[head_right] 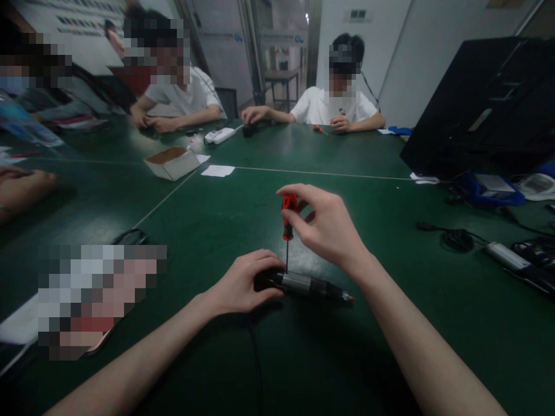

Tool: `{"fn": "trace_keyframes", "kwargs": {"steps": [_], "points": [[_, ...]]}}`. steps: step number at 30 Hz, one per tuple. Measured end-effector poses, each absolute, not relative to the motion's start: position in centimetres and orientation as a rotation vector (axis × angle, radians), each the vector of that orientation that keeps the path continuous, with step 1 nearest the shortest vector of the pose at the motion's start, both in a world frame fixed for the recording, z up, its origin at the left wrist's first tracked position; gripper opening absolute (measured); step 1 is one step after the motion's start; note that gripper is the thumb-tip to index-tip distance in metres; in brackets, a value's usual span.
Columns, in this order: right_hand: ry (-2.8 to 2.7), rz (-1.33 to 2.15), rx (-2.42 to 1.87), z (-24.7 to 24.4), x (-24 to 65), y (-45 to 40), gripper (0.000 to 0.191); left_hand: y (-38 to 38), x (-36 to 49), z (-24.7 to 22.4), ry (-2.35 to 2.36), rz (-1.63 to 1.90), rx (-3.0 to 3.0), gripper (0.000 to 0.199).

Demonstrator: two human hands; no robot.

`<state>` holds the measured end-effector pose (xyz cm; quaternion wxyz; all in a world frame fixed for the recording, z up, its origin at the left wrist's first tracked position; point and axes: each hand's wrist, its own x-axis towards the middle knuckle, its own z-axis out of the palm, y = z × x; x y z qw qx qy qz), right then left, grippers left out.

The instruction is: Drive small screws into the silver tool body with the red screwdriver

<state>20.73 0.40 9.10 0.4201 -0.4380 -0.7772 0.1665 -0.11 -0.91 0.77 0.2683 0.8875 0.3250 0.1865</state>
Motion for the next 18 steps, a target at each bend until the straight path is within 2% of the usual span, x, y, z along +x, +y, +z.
{"fn": "trace_keyframes", "kwargs": {"steps": [3,8,18], "points": [[-1.926,0.401,-1.120,9.26,20.39,0.11,0.019,-0.85,-0.12,0.56,0.894,0.513,2.383,0.029],[-1.868,0.566,-1.111,9.70,20.38,-0.29,0.031,-0.82,-0.05,0.30,0.911,0.512,2.408,0.024],[-1.821,0.584,-1.063,9.64,21.01,0.35,0.019,-0.94,0.06,0.35,0.861,0.608,2.468,0.024]]}}
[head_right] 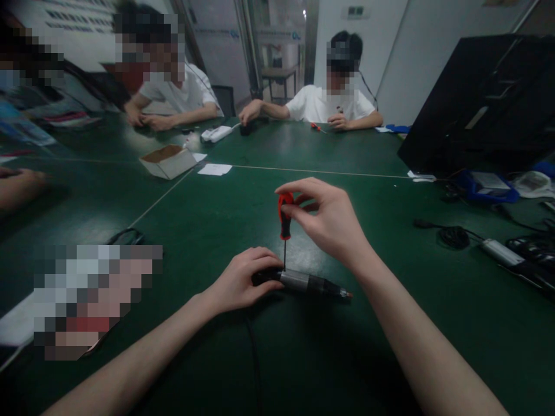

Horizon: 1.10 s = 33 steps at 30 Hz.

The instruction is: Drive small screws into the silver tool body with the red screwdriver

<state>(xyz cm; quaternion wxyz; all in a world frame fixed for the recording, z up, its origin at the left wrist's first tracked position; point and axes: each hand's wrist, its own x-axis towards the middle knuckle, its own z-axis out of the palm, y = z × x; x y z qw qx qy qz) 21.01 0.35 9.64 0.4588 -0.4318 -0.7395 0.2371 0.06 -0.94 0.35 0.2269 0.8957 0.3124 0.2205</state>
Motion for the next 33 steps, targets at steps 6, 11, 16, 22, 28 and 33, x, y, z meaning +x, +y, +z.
{"fn": "trace_keyframes", "kwargs": {"steps": [6,11,16,22,28,33], "points": [[-1.705,0.641,-1.078,8.9,20.5,0.7,0.025,-1.0,0.1,0.5,0.857,0.601,2.476,0.024],[-1.666,0.763,-1.043,8.4,20.3,0.8,0.031,-1.1,0.1,0.7,0.877,0.578,2.470,0.024],[-1.723,0.719,-1.061,8.6,20.4,0.8,0.020,-1.0,0.1,0.7,0.875,0.566,2.474,0.024],[-1.835,0.575,-1.138,9.0,20.5,0.6,0.027,-1.0,0.1,0.6,0.877,0.559,2.468,0.024],[-1.721,0.614,-1.188,8.7,20.3,0.8,0.026,-1.0,0.1,0.6,0.879,0.562,2.454,0.024],[-1.728,0.683,-1.162,8.6,20.4,0.7,0.031,-1.1,0.2,0.7,0.894,0.557,2.441,0.024]]}}
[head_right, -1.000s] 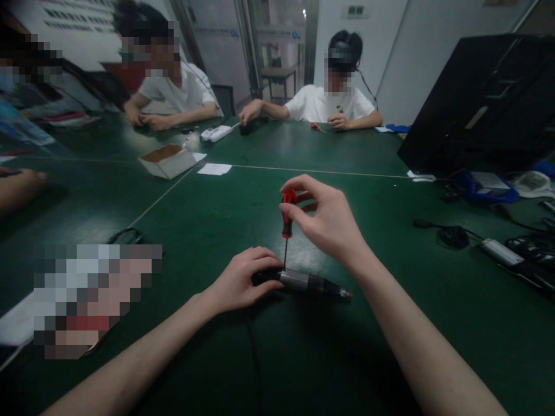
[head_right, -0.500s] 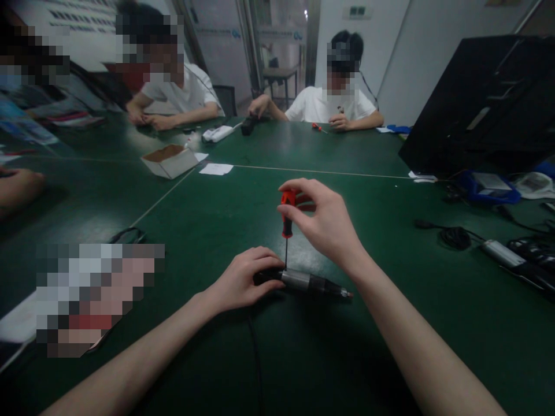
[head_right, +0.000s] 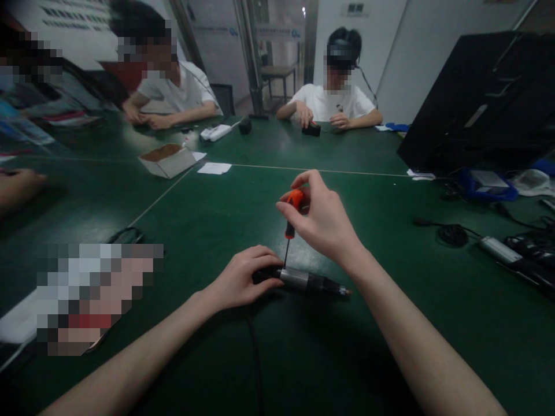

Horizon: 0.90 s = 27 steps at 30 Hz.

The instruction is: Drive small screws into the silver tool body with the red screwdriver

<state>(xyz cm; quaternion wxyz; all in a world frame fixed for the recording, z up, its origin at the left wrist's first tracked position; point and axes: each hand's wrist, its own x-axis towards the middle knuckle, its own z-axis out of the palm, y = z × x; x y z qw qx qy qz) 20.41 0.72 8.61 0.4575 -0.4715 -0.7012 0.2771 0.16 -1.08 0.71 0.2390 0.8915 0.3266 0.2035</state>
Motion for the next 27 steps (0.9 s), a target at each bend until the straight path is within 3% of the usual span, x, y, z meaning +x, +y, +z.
{"fn": "trace_keyframes", "kwargs": {"steps": [16,23,27], "points": [[-1.804,0.628,-1.081,9.02,20.68,0.76,0.020,-0.98,0.10,0.51,0.879,0.556,2.457,0.025],[-1.665,0.825,-1.076,8.59,20.46,0.83,0.035,-1.05,0.15,0.69,0.885,0.549,2.445,0.023],[-1.686,0.842,-1.061,8.61,20.56,0.83,0.032,-1.01,0.15,0.55,0.885,0.552,2.450,0.024]]}}
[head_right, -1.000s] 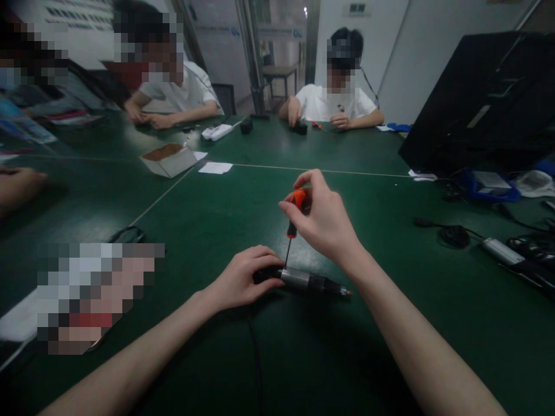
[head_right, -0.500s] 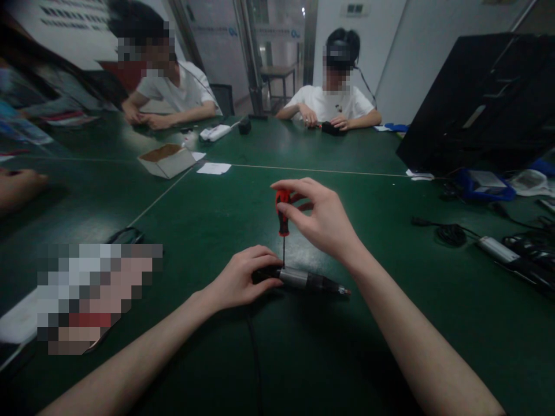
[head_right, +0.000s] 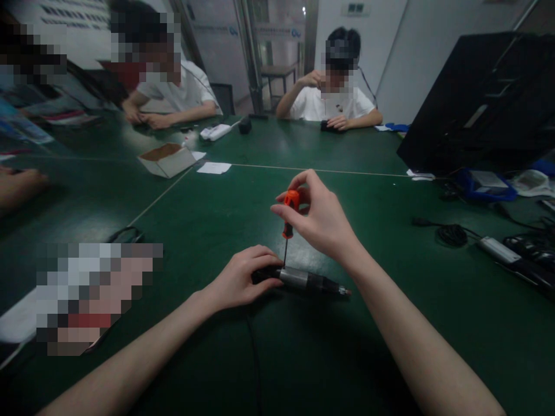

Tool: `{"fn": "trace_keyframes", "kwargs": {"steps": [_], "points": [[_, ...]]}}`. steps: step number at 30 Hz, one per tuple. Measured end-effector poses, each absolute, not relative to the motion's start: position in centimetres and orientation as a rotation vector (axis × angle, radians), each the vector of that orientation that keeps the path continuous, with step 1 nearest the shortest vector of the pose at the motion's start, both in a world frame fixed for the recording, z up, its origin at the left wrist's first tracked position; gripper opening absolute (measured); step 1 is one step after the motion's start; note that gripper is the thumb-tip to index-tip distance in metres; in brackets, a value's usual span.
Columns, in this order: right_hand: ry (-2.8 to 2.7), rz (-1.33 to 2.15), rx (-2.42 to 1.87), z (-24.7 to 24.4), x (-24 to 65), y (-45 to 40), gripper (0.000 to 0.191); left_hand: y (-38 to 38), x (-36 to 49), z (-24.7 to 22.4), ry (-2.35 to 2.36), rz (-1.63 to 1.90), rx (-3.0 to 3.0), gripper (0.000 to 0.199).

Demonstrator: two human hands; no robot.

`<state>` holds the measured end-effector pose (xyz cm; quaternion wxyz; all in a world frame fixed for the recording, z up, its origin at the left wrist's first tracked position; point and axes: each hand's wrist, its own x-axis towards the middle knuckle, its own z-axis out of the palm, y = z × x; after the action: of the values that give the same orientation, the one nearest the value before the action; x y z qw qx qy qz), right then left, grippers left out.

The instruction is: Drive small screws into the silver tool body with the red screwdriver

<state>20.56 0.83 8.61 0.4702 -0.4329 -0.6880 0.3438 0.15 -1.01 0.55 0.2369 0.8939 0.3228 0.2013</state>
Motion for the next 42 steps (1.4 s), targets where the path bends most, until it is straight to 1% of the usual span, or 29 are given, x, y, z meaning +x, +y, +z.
{"fn": "trace_keyframes", "kwargs": {"steps": [6,10,15,20,23,27,30,33,39,42], "points": [[-1.808,0.641,-1.086,9.0,20.7,0.8,0.019,-1.0,0.1,0.5,0.870,0.567,2.460,0.025],[-1.845,0.623,-1.083,9.0,20.7,0.7,0.023,-1.0,0.1,0.8,0.878,0.552,2.454,0.023],[-1.767,0.688,-1.080,8.7,20.5,0.8,0.024,-1.1,0.1,0.7,0.869,0.567,2.453,0.023],[-1.719,0.807,-1.089,8.6,20.4,0.8,0.034,-1.0,0.1,0.6,0.870,0.577,2.452,0.023],[-1.740,0.783,-1.072,8.6,20.5,0.8,0.030,-1.0,0.1,0.7,0.867,0.575,2.450,0.023],[-1.815,0.627,-1.082,8.7,20.6,0.9,0.022,-1.0,0.1,0.5,0.867,0.574,2.457,0.023],[-1.863,0.584,-1.084,8.7,20.6,1.0,0.026,-0.9,0.0,0.2,0.856,0.583,2.465,0.024],[-1.798,0.647,-1.087,8.4,20.5,1.1,0.020,-0.9,0.0,0.1,0.860,0.583,2.461,0.025],[-1.630,0.787,-1.081,7.9,20.5,1.5,0.034,-1.0,0.1,0.4,0.868,0.577,2.452,0.025],[-1.638,0.810,-1.070,8.1,20.7,1.5,0.032,-1.0,0.0,0.5,0.870,0.581,2.458,0.025]]}}
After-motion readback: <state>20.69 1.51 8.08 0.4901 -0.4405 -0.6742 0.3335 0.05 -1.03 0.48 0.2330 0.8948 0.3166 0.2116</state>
